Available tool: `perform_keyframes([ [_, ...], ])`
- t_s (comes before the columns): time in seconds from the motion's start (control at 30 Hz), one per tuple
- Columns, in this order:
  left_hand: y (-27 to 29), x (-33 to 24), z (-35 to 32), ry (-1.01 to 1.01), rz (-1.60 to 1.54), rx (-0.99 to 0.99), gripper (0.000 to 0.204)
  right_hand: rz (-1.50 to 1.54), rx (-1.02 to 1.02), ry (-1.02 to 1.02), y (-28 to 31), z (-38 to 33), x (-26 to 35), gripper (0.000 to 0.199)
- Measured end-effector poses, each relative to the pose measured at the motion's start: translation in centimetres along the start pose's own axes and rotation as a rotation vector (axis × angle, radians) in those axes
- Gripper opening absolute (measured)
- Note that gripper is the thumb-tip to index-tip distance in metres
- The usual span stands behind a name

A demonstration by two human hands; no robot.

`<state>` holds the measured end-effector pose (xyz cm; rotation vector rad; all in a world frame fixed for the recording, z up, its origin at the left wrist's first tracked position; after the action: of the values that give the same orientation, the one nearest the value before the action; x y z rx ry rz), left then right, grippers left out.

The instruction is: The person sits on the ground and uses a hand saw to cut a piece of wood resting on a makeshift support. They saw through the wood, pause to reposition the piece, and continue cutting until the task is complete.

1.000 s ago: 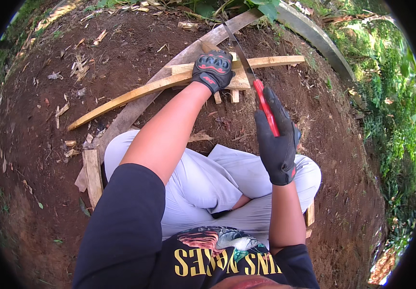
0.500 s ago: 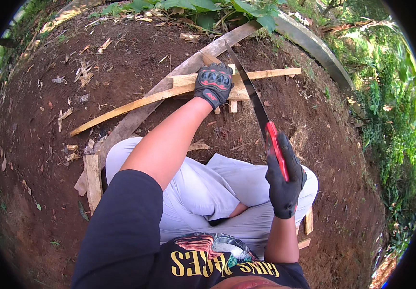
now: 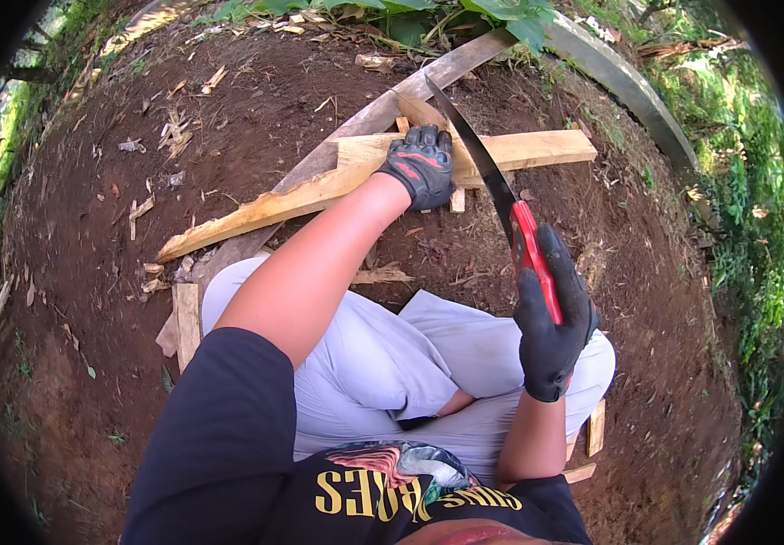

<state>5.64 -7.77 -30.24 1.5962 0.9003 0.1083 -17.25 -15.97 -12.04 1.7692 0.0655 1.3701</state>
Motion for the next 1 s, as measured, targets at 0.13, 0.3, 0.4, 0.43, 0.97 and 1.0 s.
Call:
perform_keyframes([
  [0.13, -0.4, -0.1, 0.2, -0.032, 0.098, -0.077, 0.09, -0.007, -0.071, 0.074, 0.9, -0.1, 0.8, 0.051],
  [0.3, 1.8, 0.1, 1.0, -0.034, -0.001, -0.131, 0.076, 0.096, -0.171, 0.11, 0.2, 1.9, -3.6, 0.049],
  [0.4, 2.0, 0.2, 1.0, -0.04, 0.004, -0.128, 0.078, 0.133, -0.145, 0.084, -1.3, 3.4, -4.3, 0.048],
  [0.43, 2.0, 0.1, 1.0, -0.024, 0.011, -0.112, 0.08, 0.144, -0.118, 0.017, -1.7, 3.7, -4.2, 0.048],
  [0.97, -0.5, 1.2, 1.3, 0.071, -0.068, -0.079, 0.116, 0.078, 0.018, 0.07, -6.2, 4.4, -6.6, 0.049],
  [1.0, -0.5, 1.3, 1.4, 0.065, -0.064, -0.06, 0.115, 0.064, 0.032, 0.061, -6.1, 4.4, -6.4, 0.049],
])
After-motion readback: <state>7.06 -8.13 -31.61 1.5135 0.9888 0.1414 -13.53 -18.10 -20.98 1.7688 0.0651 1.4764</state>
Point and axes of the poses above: each hand's wrist, its own z-axis towards the middle knuckle, its own y-axis out of the back of the hand, x = y × z, the point moved 2 cm from there along z, towards the middle knuckle, and after that the axes turned 2 degrees about -y, right-handed, at the moved point
